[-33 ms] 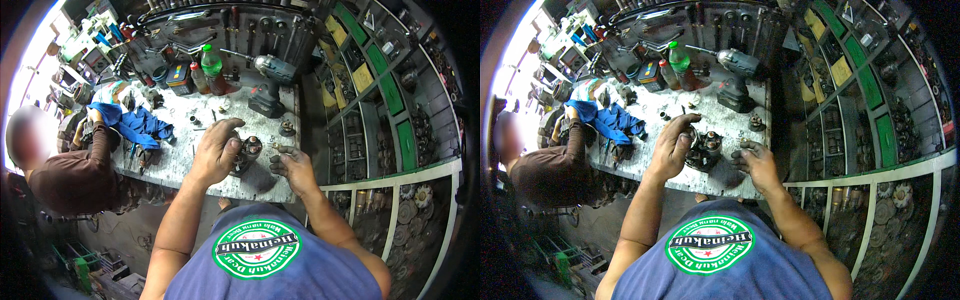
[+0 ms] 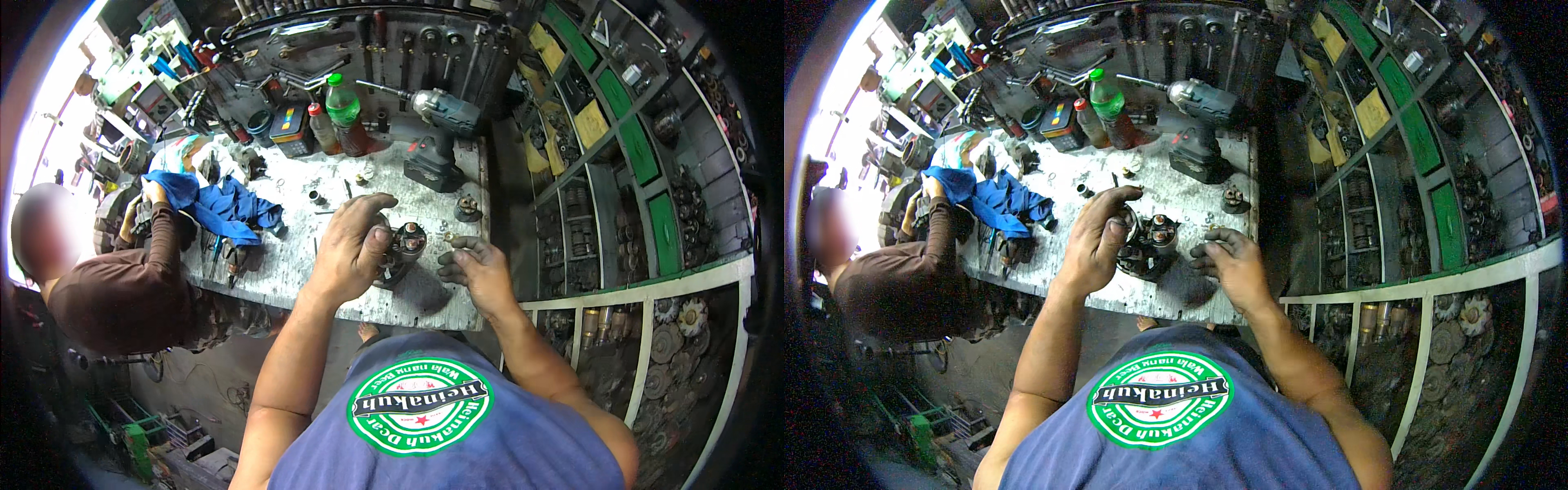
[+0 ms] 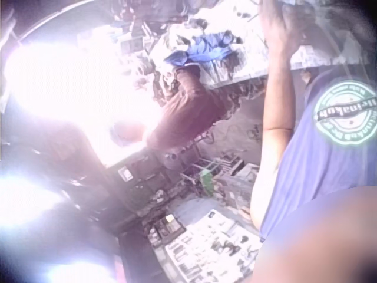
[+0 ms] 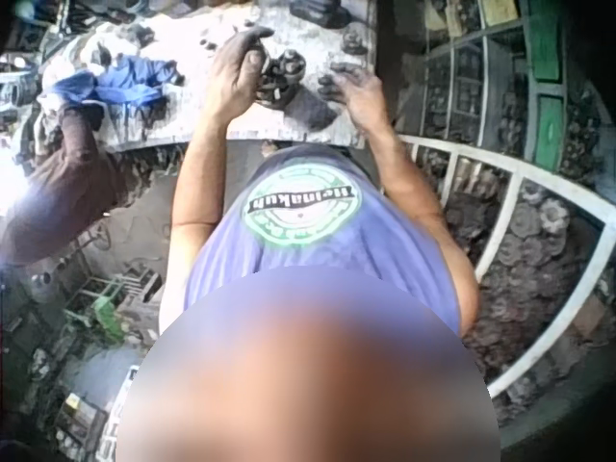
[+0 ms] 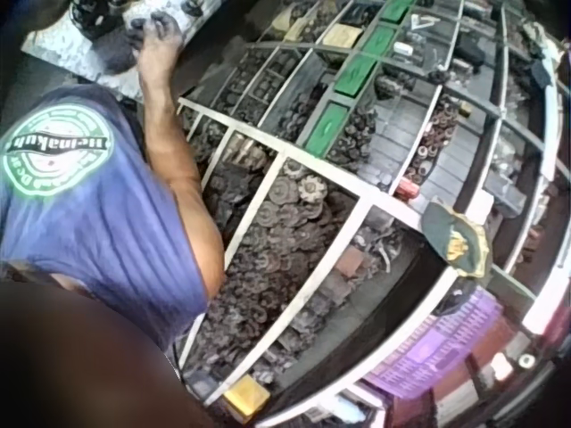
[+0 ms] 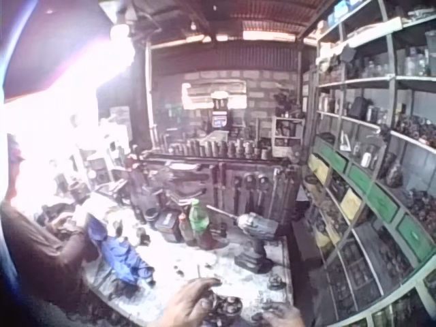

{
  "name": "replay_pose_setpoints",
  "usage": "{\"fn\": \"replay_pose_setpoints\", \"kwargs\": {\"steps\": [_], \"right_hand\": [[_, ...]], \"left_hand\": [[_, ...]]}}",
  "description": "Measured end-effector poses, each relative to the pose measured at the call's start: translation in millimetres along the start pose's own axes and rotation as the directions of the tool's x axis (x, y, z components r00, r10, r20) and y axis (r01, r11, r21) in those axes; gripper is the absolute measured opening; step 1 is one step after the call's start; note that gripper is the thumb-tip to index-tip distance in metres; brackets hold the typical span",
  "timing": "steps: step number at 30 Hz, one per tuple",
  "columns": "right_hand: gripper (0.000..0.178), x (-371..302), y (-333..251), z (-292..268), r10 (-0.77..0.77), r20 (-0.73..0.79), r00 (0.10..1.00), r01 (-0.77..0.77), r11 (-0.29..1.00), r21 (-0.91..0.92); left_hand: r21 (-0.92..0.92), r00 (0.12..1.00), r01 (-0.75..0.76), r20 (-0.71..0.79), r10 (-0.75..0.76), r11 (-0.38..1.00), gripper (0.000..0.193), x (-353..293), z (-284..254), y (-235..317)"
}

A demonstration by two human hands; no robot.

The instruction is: The person assembles a small mechanical component on a workbench, using a wrench and a power drill to tighten bolts and secure parts. The person handles the component with both hands, adjusts its position, and uses tools to fasten it.

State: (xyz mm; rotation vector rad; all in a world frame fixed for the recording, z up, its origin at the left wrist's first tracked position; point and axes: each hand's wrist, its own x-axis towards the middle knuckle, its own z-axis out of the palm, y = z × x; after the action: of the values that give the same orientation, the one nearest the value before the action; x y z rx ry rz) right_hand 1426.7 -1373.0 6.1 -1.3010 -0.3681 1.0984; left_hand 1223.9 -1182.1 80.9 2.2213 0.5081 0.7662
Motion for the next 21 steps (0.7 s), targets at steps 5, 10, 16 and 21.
{"fn": "replay_pose_setpoints", "kwargs": {"steps": [5, 10, 16, 21], "right_hand": [[0.017, 9, -26, 43, -0.631, 0.169, 0.757, 0.632, 0.643, -0.432], [0.023, 11, -40, 60, -0.702, 0.381, 0.601, 0.761, 0.357, -0.542], [0.024, 13, -42, 62, -0.726, 0.429, 0.538, 0.771, 0.218, -0.598], [0.028, 12, -51, 66, -0.613, 0.421, 0.669, 0.697, 0.321, -0.641]], "left_hand": [[0.018, 1.0, -0.002, 0.0, 0.002, 1.0, 0.069, 7, 0, 1], [0.006, 1.0, -0.006, -0.005, 0.006, 1.0, 0.055, 7, -1, 3], [0.008, 1.0, 0.006, -0.025, -0.006, 1.0, 0.042, 4, 1, 0], [0.042, 0.996, -0.075, -0.047, 0.077, 0.996, 0.055, 5, 1, -5]]}}
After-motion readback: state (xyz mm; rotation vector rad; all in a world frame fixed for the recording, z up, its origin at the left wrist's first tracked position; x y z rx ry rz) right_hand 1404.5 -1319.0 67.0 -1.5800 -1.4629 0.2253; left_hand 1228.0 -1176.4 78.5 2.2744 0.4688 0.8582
